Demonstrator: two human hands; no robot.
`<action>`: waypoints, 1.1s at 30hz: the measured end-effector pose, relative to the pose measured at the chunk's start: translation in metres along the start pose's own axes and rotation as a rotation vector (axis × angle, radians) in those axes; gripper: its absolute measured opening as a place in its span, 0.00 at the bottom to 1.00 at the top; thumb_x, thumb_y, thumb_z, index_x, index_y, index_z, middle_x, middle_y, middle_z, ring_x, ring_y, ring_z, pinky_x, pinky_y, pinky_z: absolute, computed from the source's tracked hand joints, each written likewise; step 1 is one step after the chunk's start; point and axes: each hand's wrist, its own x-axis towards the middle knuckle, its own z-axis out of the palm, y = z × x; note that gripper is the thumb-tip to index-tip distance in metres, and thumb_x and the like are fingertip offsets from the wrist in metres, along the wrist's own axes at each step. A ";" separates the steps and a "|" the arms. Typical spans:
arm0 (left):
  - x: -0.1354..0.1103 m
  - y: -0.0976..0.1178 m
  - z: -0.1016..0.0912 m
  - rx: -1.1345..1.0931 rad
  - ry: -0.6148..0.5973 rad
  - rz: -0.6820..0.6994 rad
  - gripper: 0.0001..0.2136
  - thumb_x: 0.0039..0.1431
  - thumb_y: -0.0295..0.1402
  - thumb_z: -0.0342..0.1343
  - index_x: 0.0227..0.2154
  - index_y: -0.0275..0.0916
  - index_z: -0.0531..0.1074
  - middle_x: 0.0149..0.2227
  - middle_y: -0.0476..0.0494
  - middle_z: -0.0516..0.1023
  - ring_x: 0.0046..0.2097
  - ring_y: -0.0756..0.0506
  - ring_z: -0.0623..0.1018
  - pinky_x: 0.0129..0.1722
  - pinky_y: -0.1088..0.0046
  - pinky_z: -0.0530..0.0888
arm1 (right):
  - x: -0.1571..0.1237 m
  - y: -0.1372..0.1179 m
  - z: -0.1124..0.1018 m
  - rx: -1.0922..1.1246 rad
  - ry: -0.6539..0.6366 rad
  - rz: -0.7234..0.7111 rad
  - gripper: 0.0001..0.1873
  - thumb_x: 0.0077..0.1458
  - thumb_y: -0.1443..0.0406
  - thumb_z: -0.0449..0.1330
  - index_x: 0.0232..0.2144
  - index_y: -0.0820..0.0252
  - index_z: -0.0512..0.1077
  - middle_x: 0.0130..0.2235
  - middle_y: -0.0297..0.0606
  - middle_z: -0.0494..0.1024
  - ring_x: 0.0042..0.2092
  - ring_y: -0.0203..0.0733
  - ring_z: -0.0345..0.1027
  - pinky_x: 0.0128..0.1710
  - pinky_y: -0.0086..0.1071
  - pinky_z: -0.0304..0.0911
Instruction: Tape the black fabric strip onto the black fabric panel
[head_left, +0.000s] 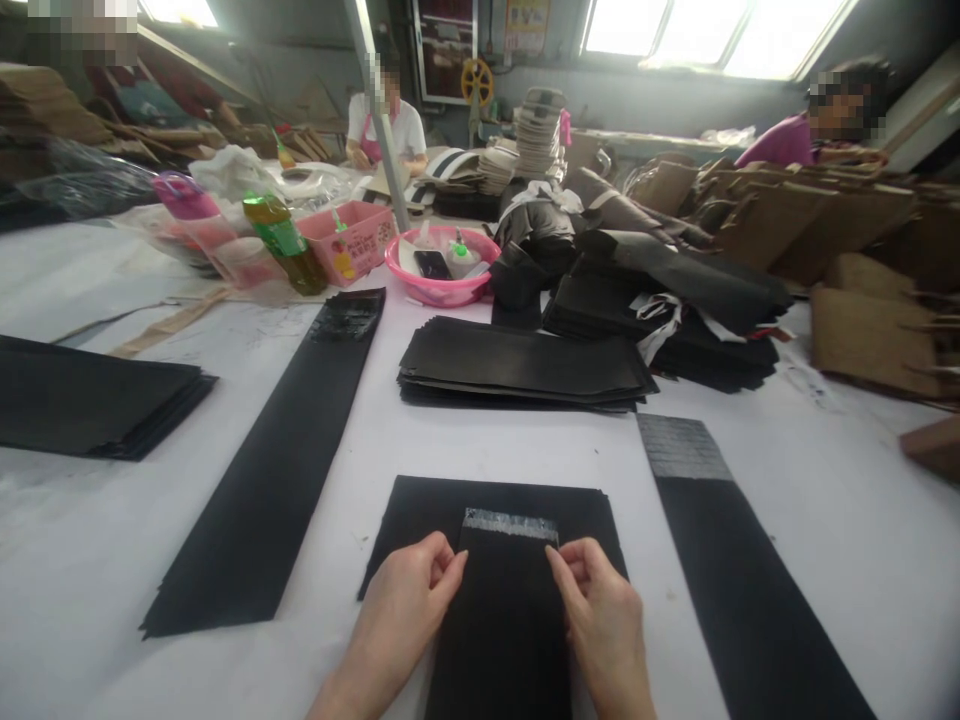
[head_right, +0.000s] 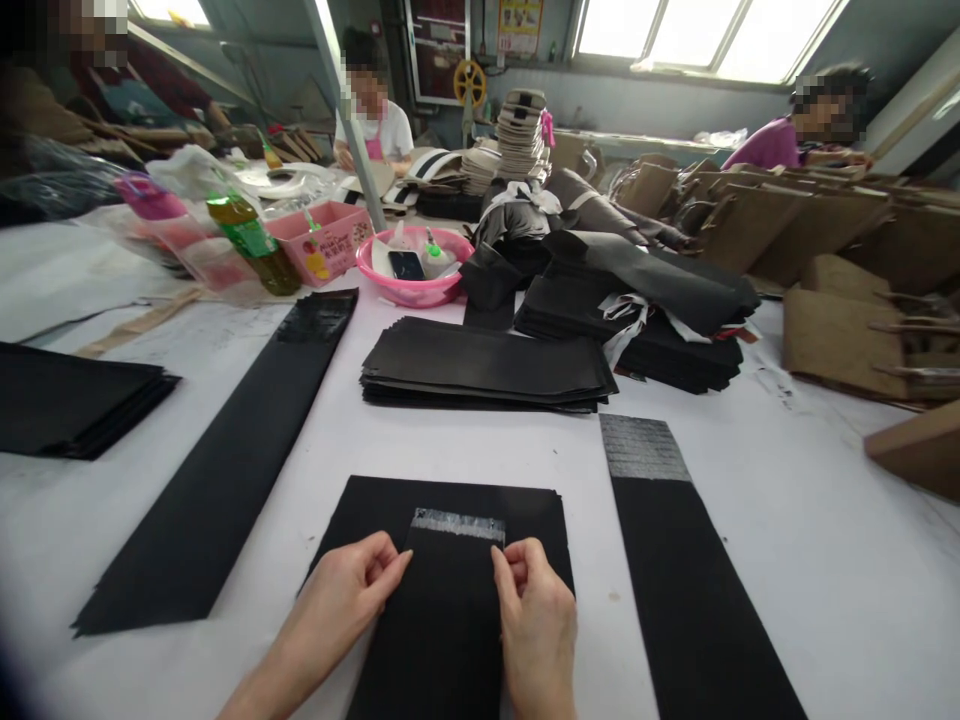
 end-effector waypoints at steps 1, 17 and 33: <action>0.000 -0.001 0.001 0.011 -0.001 0.004 0.16 0.64 0.40 0.47 0.22 0.39 0.62 0.18 0.54 0.67 0.22 0.50 0.67 0.24 0.74 0.56 | 0.000 0.000 0.000 0.002 0.005 0.001 0.19 0.58 0.48 0.54 0.29 0.56 0.67 0.23 0.32 0.72 0.24 0.37 0.66 0.20 0.25 0.55; 0.001 -0.004 0.003 0.065 -0.023 0.019 0.17 0.65 0.43 0.45 0.22 0.40 0.61 0.18 0.54 0.67 0.22 0.50 0.67 0.25 0.74 0.57 | 0.000 -0.006 -0.001 0.090 -0.002 0.061 0.18 0.57 0.50 0.56 0.27 0.57 0.66 0.21 0.30 0.70 0.19 0.34 0.62 0.15 0.24 0.55; -0.001 0.000 0.001 0.094 -0.029 -0.003 0.15 0.65 0.40 0.47 0.23 0.40 0.63 0.19 0.54 0.68 0.23 0.50 0.68 0.25 0.74 0.56 | 0.001 -0.008 -0.003 0.051 -0.001 0.064 0.18 0.57 0.50 0.56 0.26 0.57 0.67 0.20 0.30 0.69 0.20 0.34 0.63 0.16 0.24 0.54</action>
